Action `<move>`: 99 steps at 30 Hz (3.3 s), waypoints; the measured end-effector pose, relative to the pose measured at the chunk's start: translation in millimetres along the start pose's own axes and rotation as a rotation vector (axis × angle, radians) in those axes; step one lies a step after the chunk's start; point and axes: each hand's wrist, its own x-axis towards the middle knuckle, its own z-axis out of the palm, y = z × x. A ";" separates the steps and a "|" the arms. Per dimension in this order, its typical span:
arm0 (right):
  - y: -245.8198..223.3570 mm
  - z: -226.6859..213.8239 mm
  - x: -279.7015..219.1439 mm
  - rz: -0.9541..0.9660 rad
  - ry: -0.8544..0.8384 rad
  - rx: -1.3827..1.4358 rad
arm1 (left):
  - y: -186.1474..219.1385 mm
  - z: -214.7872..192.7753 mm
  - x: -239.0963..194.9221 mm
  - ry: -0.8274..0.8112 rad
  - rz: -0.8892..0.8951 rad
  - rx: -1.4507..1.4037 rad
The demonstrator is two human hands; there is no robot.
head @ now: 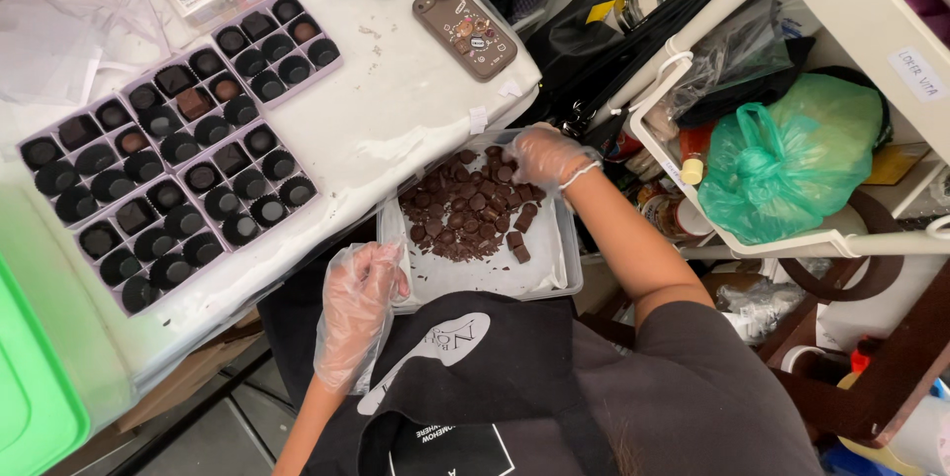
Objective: The person picks up individual chocolate pieces from a tray and places them into a sorting grid.
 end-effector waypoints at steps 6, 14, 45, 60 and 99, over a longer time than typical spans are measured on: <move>-28.3 -6.3 -5.2 -0.052 -0.023 0.016 | -0.8 -0.1 0.7 -0.010 0.019 -0.051; 65.3 54.9 52.9 0.154 0.051 0.108 | 0.1 -2.2 1.5 -0.033 0.043 -0.060; -154.6 -31.3 -114.5 -0.980 0.488 0.752 | -10.7 25.4 0.2 -0.167 -0.096 -0.639; -194.4 -45.5 -139.7 -0.813 0.409 1.094 | -12.8 18.4 3.6 -0.083 -0.020 -0.425; -204.4 -28.8 -129.5 -0.790 0.364 1.449 | -36.3 39.1 5.4 0.017 0.255 -0.636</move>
